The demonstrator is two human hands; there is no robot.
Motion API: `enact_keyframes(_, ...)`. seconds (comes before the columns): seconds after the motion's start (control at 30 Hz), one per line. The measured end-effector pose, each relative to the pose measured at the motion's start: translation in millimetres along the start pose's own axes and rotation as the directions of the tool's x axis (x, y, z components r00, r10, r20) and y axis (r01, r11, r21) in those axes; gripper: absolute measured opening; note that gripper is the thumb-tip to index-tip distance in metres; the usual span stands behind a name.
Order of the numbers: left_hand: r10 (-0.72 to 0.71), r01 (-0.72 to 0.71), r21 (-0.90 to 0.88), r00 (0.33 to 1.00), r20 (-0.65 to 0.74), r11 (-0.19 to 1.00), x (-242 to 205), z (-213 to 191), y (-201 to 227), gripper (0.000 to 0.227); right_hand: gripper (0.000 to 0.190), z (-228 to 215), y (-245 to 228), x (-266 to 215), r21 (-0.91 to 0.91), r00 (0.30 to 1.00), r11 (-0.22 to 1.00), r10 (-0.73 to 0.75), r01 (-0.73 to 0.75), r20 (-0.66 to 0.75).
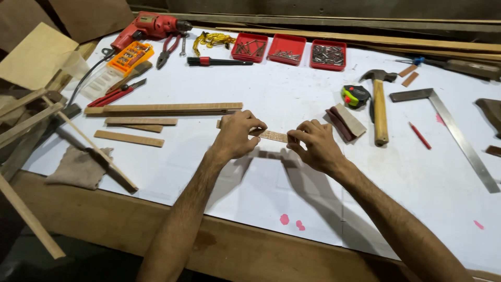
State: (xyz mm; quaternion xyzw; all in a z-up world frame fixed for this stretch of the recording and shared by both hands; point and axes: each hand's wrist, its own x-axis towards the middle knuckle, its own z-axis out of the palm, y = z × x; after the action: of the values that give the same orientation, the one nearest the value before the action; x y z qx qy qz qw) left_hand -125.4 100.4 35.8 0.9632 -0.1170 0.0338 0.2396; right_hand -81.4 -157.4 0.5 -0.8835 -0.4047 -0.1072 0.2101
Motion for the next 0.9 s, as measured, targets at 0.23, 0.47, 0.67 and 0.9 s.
enact_keyframes(0.23, -0.049, 0.058, 0.041, 0.980, -0.191, 0.997, -49.1, -31.5, -73.5, 0.026, 0.014, 47.4, -60.6, 70.9, 0.050, 0.995, 0.994, -0.102, 0.102, 0.008)
enact_keyframes(0.47, -0.243, 0.262, 0.113, 0.957, -0.157, 0.958, -84.9, -86.3, -134.0, 0.026, 0.013, 93.4, -116.9, 148.4, 0.111, 0.976, 0.971, -0.215, 0.210, 0.038)
enact_keyframes(0.67, -0.327, 0.358, 0.160, 0.926, -0.188, 0.920, -107.8, -117.6, -188.5, 0.024, 0.017, 140.2, -158.4, 204.5, 0.149, 0.956, 0.955, -0.272, 0.255, 0.106)
enact_keyframes(0.9, -0.440, 0.453, 0.199, 0.891, -0.109, 0.869, -123.1, -128.9, -248.2, 0.015, 0.016, 196.5, -189.2, 237.9, 0.178, 0.940, 0.956, -0.267, 0.232, 0.212)
